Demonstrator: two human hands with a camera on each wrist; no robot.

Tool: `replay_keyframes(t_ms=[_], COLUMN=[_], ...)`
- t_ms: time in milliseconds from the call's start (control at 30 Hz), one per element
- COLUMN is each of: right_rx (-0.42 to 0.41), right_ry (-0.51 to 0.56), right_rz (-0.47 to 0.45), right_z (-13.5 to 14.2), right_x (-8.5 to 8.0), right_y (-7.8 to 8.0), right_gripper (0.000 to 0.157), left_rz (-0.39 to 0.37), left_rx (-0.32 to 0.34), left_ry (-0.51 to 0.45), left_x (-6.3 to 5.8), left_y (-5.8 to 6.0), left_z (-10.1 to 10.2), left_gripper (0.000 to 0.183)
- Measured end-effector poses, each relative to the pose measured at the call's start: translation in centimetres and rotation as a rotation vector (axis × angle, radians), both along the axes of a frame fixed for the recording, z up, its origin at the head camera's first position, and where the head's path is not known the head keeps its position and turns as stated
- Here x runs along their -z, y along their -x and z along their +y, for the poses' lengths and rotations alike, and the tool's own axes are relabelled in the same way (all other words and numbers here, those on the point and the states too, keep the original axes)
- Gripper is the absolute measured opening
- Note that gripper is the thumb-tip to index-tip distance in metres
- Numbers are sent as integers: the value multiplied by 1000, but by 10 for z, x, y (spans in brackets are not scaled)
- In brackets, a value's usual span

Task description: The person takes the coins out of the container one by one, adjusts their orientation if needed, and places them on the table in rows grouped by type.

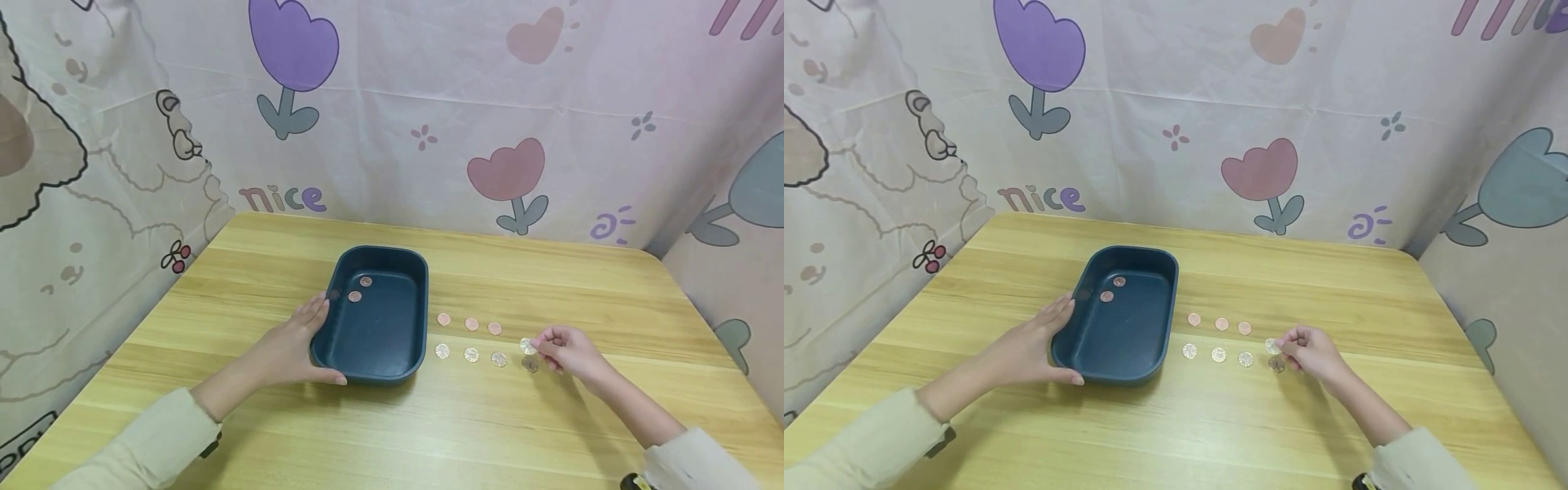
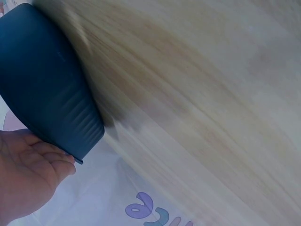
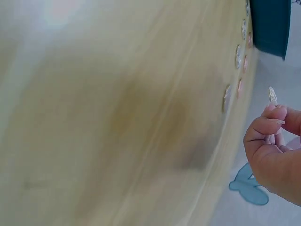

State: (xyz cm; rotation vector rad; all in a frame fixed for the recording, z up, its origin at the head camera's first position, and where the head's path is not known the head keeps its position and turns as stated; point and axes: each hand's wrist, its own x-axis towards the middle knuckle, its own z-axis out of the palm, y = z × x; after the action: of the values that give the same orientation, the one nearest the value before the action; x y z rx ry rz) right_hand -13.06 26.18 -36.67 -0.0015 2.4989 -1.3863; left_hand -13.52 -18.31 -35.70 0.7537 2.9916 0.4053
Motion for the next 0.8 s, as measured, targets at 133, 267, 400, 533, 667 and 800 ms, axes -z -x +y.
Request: replay_keyframes(t_ms=[133, 267, 400, 533, 667, 800], right_rx=[30, 33, 25, 34, 48, 70], right_ry=[-20, -58, -111, -145, -155, -167], right_rz=[-26, -46, -81, -112, -113, -122], right_z=[12, 25, 37, 44, 46, 46], right_x=[2, 4, 8, 12, 14, 14], right_y=[-6, -11, -15, -16, -17, -17], right_gripper=[21, 20, 17, 16, 16, 13], left_rz=[1, -3, -6, -6, -6, -8], left_rx=[1, 1, -1, -3, -2, -2], left_ry=[2, -1, -3, -9, -10, -12], left_x=[0, -1, -2, -3, -3, -3], left_y=[0, 0, 0, -1, -1, -1], left_z=[0, 0, 1, 1, 2, 2], left_gripper=[123, 123, 123, 123, 122, 122])
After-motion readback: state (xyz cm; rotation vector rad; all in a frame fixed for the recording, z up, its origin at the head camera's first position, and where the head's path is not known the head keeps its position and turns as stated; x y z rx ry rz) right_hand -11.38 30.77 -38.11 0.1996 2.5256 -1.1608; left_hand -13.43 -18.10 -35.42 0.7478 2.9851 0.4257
